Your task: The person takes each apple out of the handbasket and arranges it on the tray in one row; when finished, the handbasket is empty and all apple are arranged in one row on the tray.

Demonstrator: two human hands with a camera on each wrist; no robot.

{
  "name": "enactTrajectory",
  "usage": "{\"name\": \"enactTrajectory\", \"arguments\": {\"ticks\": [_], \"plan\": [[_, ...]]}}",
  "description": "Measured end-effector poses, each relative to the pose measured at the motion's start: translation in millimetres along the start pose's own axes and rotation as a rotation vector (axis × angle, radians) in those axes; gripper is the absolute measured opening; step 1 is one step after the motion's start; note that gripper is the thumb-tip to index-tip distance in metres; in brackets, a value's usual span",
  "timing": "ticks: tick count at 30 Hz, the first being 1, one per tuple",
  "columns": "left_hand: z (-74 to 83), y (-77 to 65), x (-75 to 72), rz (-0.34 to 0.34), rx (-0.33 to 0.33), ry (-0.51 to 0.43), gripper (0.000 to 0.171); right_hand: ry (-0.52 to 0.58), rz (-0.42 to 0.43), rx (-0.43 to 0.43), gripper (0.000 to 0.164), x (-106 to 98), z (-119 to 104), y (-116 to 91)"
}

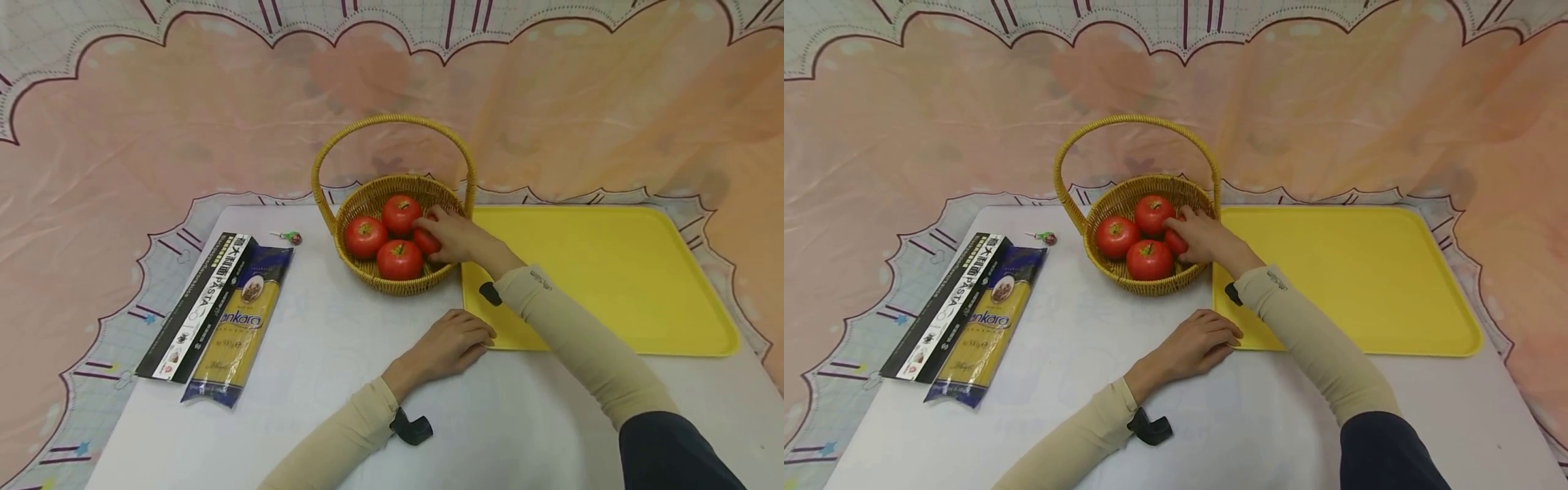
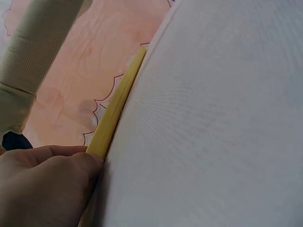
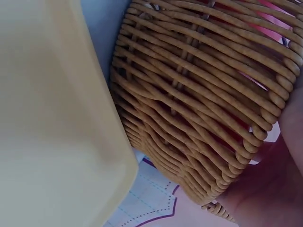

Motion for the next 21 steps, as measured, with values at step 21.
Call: {"name": "enactTrajectory", "arguments": {"ticks": [21], "plan": [[-1.6, -0.8, 2.5, 0.021, 0.006, -0.012, 0.016, 0.212, 0.212, -0.247, 0.062, -1, 4, -28]]}}
Point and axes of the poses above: each hand's wrist, its own y-axis towards the middle knuckle, its own x-axis out of the palm, z = x × y, the point moved 3 cm from there along y, towards the middle knuckle, and after that the axes turned 15 degrees about y, right-handed, at the moved point
